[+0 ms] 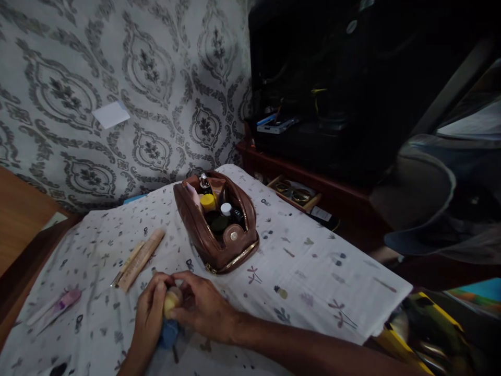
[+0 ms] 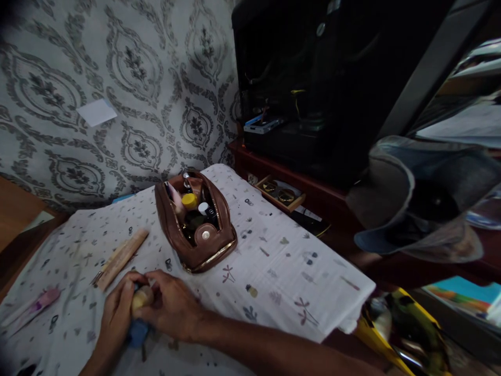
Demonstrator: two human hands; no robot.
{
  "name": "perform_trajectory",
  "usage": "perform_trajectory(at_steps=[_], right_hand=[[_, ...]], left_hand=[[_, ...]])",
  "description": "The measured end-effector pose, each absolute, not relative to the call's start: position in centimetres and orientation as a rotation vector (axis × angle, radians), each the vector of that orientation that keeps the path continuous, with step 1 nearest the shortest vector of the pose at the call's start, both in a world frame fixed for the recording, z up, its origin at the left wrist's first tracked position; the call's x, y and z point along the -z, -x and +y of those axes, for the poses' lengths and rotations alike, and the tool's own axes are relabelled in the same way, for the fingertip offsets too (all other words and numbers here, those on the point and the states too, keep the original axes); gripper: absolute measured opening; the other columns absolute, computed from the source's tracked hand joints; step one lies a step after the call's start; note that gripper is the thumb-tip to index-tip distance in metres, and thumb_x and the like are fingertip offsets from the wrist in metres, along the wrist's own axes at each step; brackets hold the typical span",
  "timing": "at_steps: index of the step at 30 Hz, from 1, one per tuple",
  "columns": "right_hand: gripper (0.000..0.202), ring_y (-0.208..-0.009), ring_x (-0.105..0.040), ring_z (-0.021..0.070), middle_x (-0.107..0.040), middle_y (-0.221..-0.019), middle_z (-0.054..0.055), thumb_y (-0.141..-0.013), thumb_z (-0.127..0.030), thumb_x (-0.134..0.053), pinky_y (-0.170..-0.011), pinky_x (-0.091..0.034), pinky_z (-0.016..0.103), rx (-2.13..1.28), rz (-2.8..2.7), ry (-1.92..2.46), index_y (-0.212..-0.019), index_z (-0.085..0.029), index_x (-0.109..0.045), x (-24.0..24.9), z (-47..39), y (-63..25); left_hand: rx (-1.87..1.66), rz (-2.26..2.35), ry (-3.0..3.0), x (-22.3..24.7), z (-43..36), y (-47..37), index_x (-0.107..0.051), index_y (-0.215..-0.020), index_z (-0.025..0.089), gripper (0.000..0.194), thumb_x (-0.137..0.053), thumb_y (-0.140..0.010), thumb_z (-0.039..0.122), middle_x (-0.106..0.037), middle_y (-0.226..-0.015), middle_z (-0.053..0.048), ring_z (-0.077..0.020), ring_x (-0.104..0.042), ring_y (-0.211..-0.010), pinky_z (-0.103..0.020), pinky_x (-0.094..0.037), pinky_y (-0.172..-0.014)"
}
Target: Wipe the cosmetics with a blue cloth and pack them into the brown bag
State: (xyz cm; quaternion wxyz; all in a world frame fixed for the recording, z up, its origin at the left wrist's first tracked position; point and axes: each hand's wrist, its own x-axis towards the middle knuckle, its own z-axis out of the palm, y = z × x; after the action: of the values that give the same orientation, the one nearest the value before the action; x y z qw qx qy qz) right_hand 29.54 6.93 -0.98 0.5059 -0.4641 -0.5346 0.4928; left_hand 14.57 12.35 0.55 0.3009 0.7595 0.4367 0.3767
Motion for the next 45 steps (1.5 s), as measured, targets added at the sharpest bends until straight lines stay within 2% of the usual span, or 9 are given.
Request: perform_trajectory(at_steps=[7,13,16,20,23,27,32,37,45], right_hand=[[0.054,-0.069,-0.055,0.0142,-0.062,-0.085,-0.001,-0.077,-0.029,-0.069,-0.066,-0.048,0.027,-1.117,-1.388,1.129,-0.129,-0.022,-0.057,1.1,6.6,-29.8],[0.045,-0.092,-0.06,0.0187,-0.066,-0.111,0.009,-0.083,-0.028,-0.06,-0.074,-0.051,0.029,-0.978,-1.376,0.947,-0.128,-0.019,-0.06,1.2,6.5,-30.0],[0.04,-0.087,-0.06,0.0181,-0.065,-0.101,0.007,-0.084,-0.036,-0.062,-0.07,-0.051,0.028,-1.109,-1.223,0.915,-0.121,-0.018,-0.064,1.1,6.9,-30.0],[0.044,-0.075,-0.058,0.0146,-0.061,-0.09,0.003,-0.081,-0.041,-0.066,-0.064,-0.05,0.026,-1.387,-0.987,0.872,-0.118,-0.018,-0.063,1.1,7.5,-29.9],[0.045,-0.071,-0.055,0.0127,-0.058,-0.085,0.001,-0.077,-0.045,-0.071,-0.061,-0.047,0.025,-1.454,-0.944,0.864,-0.114,-0.02,-0.064,1.1,7.6,-29.8],[0.043,-0.068,-0.051,0.0103,-0.056,-0.08,-0.003,-0.073,-0.04,-0.075,-0.063,-0.044,0.024,-1.463,-0.942,0.865,-0.11,-0.021,-0.067,1.0,7.4,-29.9],[0.04,-0.071,-0.052,0.0098,-0.058,-0.081,-0.003,-0.069,-0.031,-0.076,-0.069,-0.042,0.024,-1.489,-0.914,0.848,-0.106,-0.019,-0.068,0.5,7.4,-30.1],[0.039,-0.07,-0.052,0.0095,-0.059,-0.081,-0.003,-0.069,-0.03,-0.075,-0.067,-0.042,0.024,-1.516,-0.896,0.85,-0.106,-0.019,-0.068,0.2,7.4,-30.2],[0.038,-0.072,-0.053,0.01,-0.06,-0.082,-0.002,-0.069,-0.03,-0.075,-0.067,-0.043,0.024,-1.496,-0.911,0.856,-0.105,-0.018,-0.068,0.2,7.5,-30.3]], left_hand=[[-0.983,1.194,-2.039,-0.6,11.9,-14.9,-0.056,-0.066,0.022,0.05,-0.042,-0.095,0.06,-0.056,-0.061,0.0,-0.0166,-0.054,-0.059,-0.026,-0.047,-0.055],[-1.067,1.231,-2.099,-2.2,12.7,-15.9,-0.057,-0.071,0.022,0.048,-0.037,-0.097,0.057,-0.058,-0.064,0.0,-0.0175,-0.057,-0.065,-0.027,-0.049,-0.062],[-1.103,1.262,-2.212,-4.4,14.3,-16.6,-0.06,-0.076,0.021,0.041,-0.041,-0.096,0.052,-0.062,-0.07,-0.001,-0.0175,-0.059,-0.069,-0.028,-0.049,-0.067],[-1.098,1.176,-2.369,-9.0,17.5,-19.4,-0.058,-0.082,0.021,0.026,-0.049,-0.094,0.043,-0.056,-0.063,0.003,-0.0136,-0.054,-0.058,-0.024,-0.044,-0.059],[-1.091,1.004,-2.716,-12.4,20.0,-23.3,-0.062,-0.087,0.021,0.022,-0.047,-0.094,0.036,-0.066,-0.082,-0.002,-0.0165,-0.061,-0.076,-0.026,-0.047,-0.072],[-0.573,0.912,-3.201,-14.9,22.8,-29.0,-0.068,-0.095,0.021,0.03,-0.039,-0.097,0.028,-0.072,-0.102,-0.007,-0.024,-0.065,-0.101,-0.031,-0.048,-0.083],[0.237,0.99,-3.327,-15.5,24.9,-32.3,-0.07,-0.111,0.026,0.035,-0.04,-0.094,0.021,-0.073,-0.114,-0.007,-0.0264,-0.068,-0.103,-0.033,-0.048,-0.082],[0.489,1.005,-3.345,-16.0,25.6,-33.1,-0.068,-0.12,0.026,0.035,-0.051,-0.092,0.039,-0.074,-0.113,-0.009,-0.0294,-0.067,-0.108,-0.034,-0.048,-0.085],[0.913,0.941,-3.327,-16.2,25.4,-35.5,-0.074,-0.1,0.019,0.043,-0.052,-0.086,0.053,-0.075,-0.106,-0.013,-0.0288,-0.07,-0.099,-0.031,-0.049,-0.08]])
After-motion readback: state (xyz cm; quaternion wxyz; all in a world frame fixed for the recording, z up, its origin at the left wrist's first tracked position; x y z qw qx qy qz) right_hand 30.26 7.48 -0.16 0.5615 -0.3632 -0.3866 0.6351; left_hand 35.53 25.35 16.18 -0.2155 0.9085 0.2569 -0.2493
